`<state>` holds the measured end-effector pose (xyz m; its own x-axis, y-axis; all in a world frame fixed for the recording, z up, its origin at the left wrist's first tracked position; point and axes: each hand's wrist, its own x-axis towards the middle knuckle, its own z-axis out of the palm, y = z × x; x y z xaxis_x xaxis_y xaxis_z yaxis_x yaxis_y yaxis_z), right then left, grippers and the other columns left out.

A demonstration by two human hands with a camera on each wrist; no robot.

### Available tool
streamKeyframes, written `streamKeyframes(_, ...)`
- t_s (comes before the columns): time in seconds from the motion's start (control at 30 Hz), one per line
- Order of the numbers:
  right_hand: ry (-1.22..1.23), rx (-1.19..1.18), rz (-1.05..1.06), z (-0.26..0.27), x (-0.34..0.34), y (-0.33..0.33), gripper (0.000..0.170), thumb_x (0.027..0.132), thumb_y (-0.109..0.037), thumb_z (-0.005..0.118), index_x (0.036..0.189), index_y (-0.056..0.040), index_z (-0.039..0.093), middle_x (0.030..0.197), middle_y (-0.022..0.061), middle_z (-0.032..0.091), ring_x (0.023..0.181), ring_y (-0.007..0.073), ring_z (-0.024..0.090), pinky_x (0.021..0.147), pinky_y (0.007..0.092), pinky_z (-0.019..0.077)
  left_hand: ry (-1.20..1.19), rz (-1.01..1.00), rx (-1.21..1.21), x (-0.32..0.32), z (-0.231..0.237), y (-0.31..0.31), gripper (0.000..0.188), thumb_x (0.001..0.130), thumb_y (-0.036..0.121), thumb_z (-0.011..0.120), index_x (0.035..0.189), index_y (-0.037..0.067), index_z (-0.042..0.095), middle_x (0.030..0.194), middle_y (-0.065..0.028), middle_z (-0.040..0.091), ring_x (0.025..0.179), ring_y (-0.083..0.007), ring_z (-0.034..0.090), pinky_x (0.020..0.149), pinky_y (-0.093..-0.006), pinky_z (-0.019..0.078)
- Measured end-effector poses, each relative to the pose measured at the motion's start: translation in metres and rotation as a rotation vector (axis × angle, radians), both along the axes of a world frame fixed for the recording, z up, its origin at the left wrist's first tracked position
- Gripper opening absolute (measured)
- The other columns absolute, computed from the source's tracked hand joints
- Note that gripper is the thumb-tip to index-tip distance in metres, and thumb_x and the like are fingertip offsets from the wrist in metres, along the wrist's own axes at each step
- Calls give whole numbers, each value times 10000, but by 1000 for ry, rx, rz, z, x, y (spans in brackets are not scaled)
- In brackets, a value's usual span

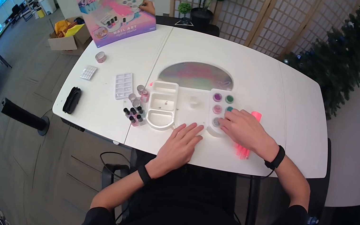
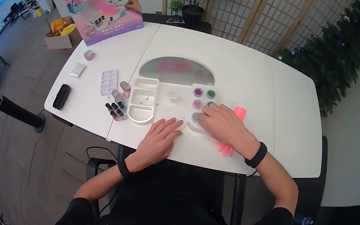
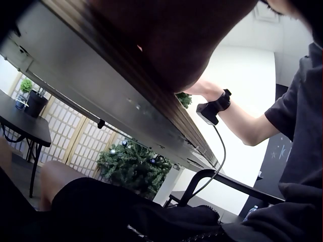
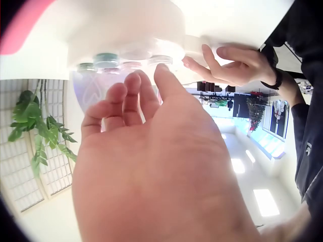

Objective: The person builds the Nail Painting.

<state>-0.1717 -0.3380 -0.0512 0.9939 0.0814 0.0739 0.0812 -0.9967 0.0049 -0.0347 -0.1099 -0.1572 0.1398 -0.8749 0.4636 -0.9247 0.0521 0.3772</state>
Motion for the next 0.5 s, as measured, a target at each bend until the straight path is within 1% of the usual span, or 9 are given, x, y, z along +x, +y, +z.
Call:
streamKeyframes(0.07, 3, -33, -8, -5, 0, 2, 117, 958, -156, 707, 982, -42, 713, 982, 76, 667, 988, 255, 681, 858, 409, 539, 121, -15, -30, 3, 3, 0, 333, 897, -22, 646, 1225, 33, 662, 1518, -142, 594, 1470, -340, 509, 1238, -507, 379)
streamKeyframes(0.17, -14, -58, -14, -9, 1, 9, 108, 960, -144, 691, 973, -40, 719, 970, 87, 665, 961, 264, 686, 858, 413, 538, 437, -94, 0, 15, 13, 1, 280, 972, -10, 611, 1240, 48, 665, 1499, -124, 621, 1457, -361, 521, 1201, -496, 415)
streamKeyframes(0.27, -23, -30, -55, -3, 3, 16, 118, 957, -162, 708, 983, -49, 729, 973, 86, 668, 954, 268, 678, 847, 423, 527, 625, -64, -76, 27, 40, 10, 264, 998, -2, 605, 1249, 53, 664, 1467, -121, 646, 1429, -367, 542, 1168, -478, 447)
streamKeyframes(0.33, -6, -45, -94, 8, 4, 21, 124, 961, -173, 715, 993, -54, 730, 977, 83, 671, 956, 266, 674, 842, 428, 522, 496, 74, -159, 48, 58, 27, 252, 998, -7, 616, 1235, 52, 681, 1396, -128, 673, 1345, -373, 597, 1126, -464, 481)
streamKeyframes(0.37, 20, -65, -116, 10, 3, 25, 148, 979, -192, 719, 1034, -57, 743, 998, 82, 676, 959, 268, 666, 831, 422, 516, 420, 152, -186, 62, 65, 38, 245, 999, -6, 619, 1228, 52, 686, 1374, -131, 677, 1315, -374, 613, 1110, -462, 490)
streamKeyframes(0.4, -27, -6, -115, 10, 2, 32, 160, 984, -195, 718, 1052, -54, 749, 995, 85, 676, 957, 273, 666, 831, 422, 518, 345, 227, -213, 75, 72, 50, 237, 1000, -5, 623, 1220, 52, 691, 1352, -134, 682, 1285, -374, 629, 1094, -459, 499)
streamKeyframes(0.47, -116, 109, -118, 8, -5, 48, 185, 994, -200, 716, 1088, -47, 759, 989, 91, 677, 952, 284, 666, 831, 423, 521, 351, 421, -168, 97, 85, 76, 215, 1004, 16, 640, 1208, 43, 702, 1277, -144, 695, 1226, -357, 649, 1032, -451, 526)
streamKeyframes(0.5, -109, 172, -107, 7, -8, 56, 197, 995, -200, 718, 1106, -43, 763, 975, 94, 677, 939, 289, 668, 823, 425, 525, 298, 465, -100, 110, 86, 87, 217, 1003, 32, 655, 1214, 44, 704, 1266, -145, 697, 1211, -352, 656, 1012, -450, 535)
